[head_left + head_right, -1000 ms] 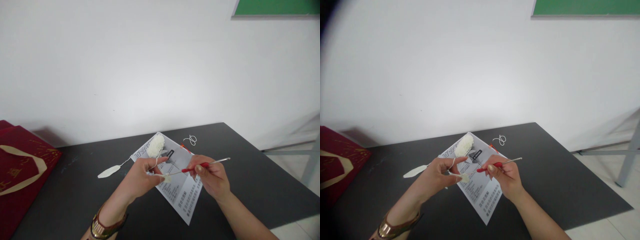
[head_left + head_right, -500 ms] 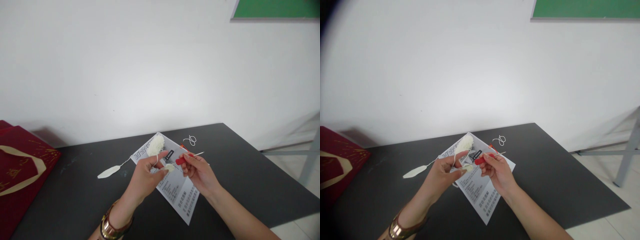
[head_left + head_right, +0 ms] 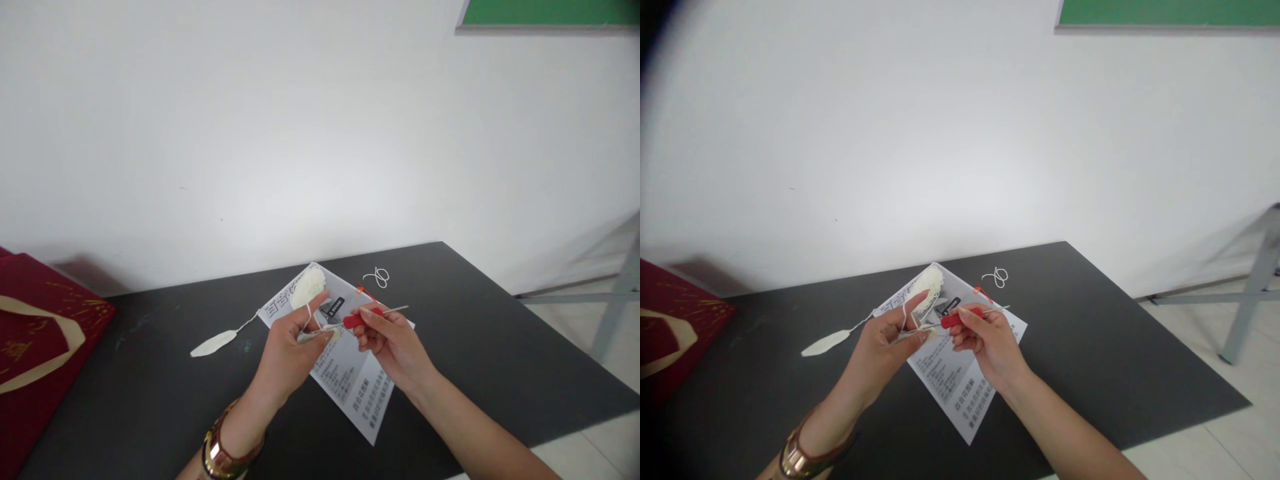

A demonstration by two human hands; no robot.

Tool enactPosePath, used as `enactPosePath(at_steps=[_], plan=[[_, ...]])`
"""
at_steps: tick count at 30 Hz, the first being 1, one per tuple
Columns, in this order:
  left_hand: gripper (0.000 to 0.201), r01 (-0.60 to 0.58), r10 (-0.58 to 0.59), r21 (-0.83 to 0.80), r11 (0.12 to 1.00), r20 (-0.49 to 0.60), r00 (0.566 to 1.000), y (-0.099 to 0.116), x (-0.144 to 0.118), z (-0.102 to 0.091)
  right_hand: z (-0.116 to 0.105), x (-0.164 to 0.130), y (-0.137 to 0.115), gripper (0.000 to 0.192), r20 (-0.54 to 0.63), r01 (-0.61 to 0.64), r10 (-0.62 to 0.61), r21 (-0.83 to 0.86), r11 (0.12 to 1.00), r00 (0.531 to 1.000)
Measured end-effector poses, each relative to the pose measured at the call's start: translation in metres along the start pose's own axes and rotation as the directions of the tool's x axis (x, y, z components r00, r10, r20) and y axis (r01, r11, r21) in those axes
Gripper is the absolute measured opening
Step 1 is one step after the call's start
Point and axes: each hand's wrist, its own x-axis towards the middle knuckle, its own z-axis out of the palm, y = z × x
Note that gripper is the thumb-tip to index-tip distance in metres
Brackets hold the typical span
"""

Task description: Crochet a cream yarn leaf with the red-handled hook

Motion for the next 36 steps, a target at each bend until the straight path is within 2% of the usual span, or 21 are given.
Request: enactPosePath(at_steps=[2, 5, 7, 9, 11, 12, 14, 16, 18, 20, 21, 22, 23, 24, 25, 28, 30, 32, 36], plan=[[0.019, 0.043, -0.041, -0.066, 0.997, 0.024, 0.999, 0.000, 0.001, 0.001, 0.000, -0.001, 0.002, 0.019, 0.023, 0.018, -0.018, -0.003, 1.000, 1.000], [0.043, 0.107, -0.102, -0.168, 0.980, 0.039, 0.994, -0.002, 0.001, 0.003, 0.002, -0.002, 0.004, 0.018, 0.037, 0.055, -0.055, -0.021, 0.998, 0.998], [0.049, 0.130, -0.126, -0.202, 0.971, 0.033, 0.991, -0.004, 0.001, 0.005, 0.002, -0.003, 0.005, 0.017, 0.029, 0.100, -0.099, -0.045, 0.994, 0.995], [0.053, 0.145, -0.147, -0.230, 0.962, 0.011, 0.989, -0.006, 0.001, 0.008, 0.003, -0.006, 0.007, 0.014, 0.021, 0.178, -0.176, -0.104, 0.979, 0.984], [0.059, 0.162, -0.177, -0.293, 0.942, -0.026, 0.984, -0.008, 0.000, 0.011, 0.003, -0.010, 0.009, 0.010, 0.034, 0.310, -0.311, -0.230, 0.923, 0.950], [0.062, 0.168, -0.192, -0.328, 0.930, -0.042, 0.980, -0.008, 0.000, 0.012, 0.003, -0.013, 0.010, 0.010, 0.062, 0.393, -0.395, -0.324, 0.861, 0.917], [0.066, 0.177, -0.214, -0.384, 0.906, -0.056, 0.975, -0.009, 0.000, 0.015, 0.002, -0.018, 0.013, 0.018, 0.197, 0.566, -0.557, -0.531, 0.631, 0.807], [0.069, 0.184, -0.221, -0.405, 0.896, -0.046, 0.974, -0.009, 0.001, 0.016, 0.000, -0.022, 0.014, 0.034, 0.415, 0.710, -0.639, -0.631, 0.311, 0.648], [0.070, 0.189, -0.226, -0.425, 0.885, -0.038, 0.973, -0.008, 0.001, 0.015, -0.004, -0.023, 0.014, 0.053, 0.625, 0.806, -0.613, -0.591, 0.032, 0.483], [0.070, 0.195, -0.230, -0.452, 0.871, -0.025, 0.973, -0.005, 0.001, 0.012, -0.008, -0.023, 0.011, 0.063, 0.764, 0.858, -0.533, -0.497, -0.127, 0.364], [0.070, 0.204, -0.234, -0.467, 0.860, -0.006, 0.972, -0.003, 0.001, 0.009, -0.010, -0.022, 0.009, 0.063, 0.806, 0.877, -0.493, -0.454, -0.160, 0.327], [0.070, 0.221, -0.239, -0.484, 0.847, 0.025, 0.971, -0.001, 0.001, 0.006, -0.011, -0.021, 0.007, 0.061, 0.825, 0.891, -0.471, -0.426, -0.157, 0.312], [0.070, 0.250, -0.245, -0.493, 0.833, 0.076, 0.966, 0.001, 0.001, 0.002, -0.012, -0.019, 0.005, 0.057, 0.820, 0.903, -0.477, -0.415, -0.115, 0.316], [0.070, 0.285, -0.251, -0.494, 0.822, 0.135, 0.959, 0.003, 0.002, -0.001, -0.012, -0.018, 0.003, 0.053, 0.788, 0.906, -0.506, -0.421, -0.030, 0.350], [0.070, 0.319, -0.254, -0.489, 0.812, 0.196, 0.947, 0.005, 0.002, -0.005, -0.011, -0.017, 0.002, 0.049, 0.732, 0.896, -0.544, -0.435, 0.089, 0.409], [0.065, 0.348, -0.225, -0.467, 0.813, 0.300, 0.927, 0.009, 0.003, -0.013, -0.005, -0.015, -0.001, 0.035, 0.504, 0.765, -0.576, -0.407, 0.499, 0.644], [0.062, 0.326, -0.196, -0.440, 0.837, 0.316, 0.929, 0.010, 0.003, -0.017, -0.003, -0.015, -0.001, 0.023, 0.409, 0.657, -0.524, -0.332, 0.677, 0.747], [0.060, 0.306, -0.179, -0.400, 0.864, 0.324, 0.929, 0.010, 0.003, -0.019, -0.002, -0.016, 0.000, 0.016, 0.366, 0.585, -0.479, -0.282, 0.760, 0.798], [0.057, 0.311, -0.189, -0.327, 0.893, 0.355, 0.916, 0.011, 0.003, -0.025, -0.004, -0.017, 0.000, 0.012, 0.304, 0.519, -0.442, -0.261, 0.814, 0.844]])
